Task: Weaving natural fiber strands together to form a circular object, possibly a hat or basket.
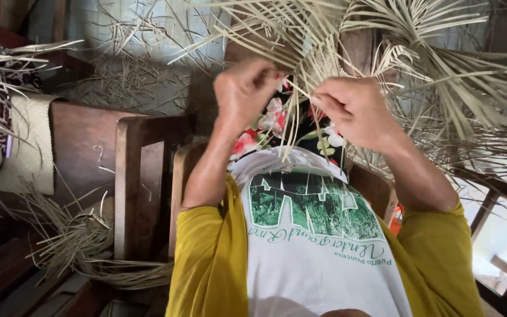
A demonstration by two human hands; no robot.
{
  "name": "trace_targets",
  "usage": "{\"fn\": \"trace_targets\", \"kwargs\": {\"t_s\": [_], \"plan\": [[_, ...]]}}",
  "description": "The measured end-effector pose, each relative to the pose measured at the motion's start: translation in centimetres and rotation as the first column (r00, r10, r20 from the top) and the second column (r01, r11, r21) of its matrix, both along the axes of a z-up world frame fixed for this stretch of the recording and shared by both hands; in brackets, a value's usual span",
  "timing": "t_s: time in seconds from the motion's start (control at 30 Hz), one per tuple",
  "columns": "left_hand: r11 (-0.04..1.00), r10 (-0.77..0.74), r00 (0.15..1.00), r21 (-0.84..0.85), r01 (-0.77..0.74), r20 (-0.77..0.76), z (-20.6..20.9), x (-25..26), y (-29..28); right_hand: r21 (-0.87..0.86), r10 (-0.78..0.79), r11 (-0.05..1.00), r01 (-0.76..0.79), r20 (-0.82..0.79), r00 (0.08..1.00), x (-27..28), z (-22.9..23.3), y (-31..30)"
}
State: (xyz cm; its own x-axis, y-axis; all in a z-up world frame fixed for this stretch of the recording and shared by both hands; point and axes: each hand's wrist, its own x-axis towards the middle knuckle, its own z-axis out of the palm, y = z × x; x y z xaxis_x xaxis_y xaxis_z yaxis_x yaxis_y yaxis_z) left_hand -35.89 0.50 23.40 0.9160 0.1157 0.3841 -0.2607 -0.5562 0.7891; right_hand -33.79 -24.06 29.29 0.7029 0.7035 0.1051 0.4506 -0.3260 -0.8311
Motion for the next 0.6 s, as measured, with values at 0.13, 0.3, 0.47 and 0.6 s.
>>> {"fn": "trace_targets", "kwargs": {"t_s": [0.13,0.3,0.47,0.6], "plan": [[0.946,0.274,0.938,0.115,-0.302,0.213,-2.0,0.0,7.7,-0.07,-0.137,0.988,0.135,-0.036,0.99,-2.1,5.1,-3.9],[0.989,0.068,0.881,0.084,-0.121,0.468,3.0,-0.7,2.4,-0.139,-0.104,0.984,0.107,0.031,0.994,1.3,3.6,-2.4],[0.923,-0.184,0.782,0.378,-0.07,0.595,2.1,-1.5,-0.4,-0.107,-0.088,0.992,0.061,-0.263,0.961,1.4,4.8,-0.9],[0.971,-0.214,0.892,0.182,0.152,0.398,0.4,-1.6,-0.6,-0.233,-0.108,0.957,0.172,0.264,0.959,1.5,3.5,0.1]]}}
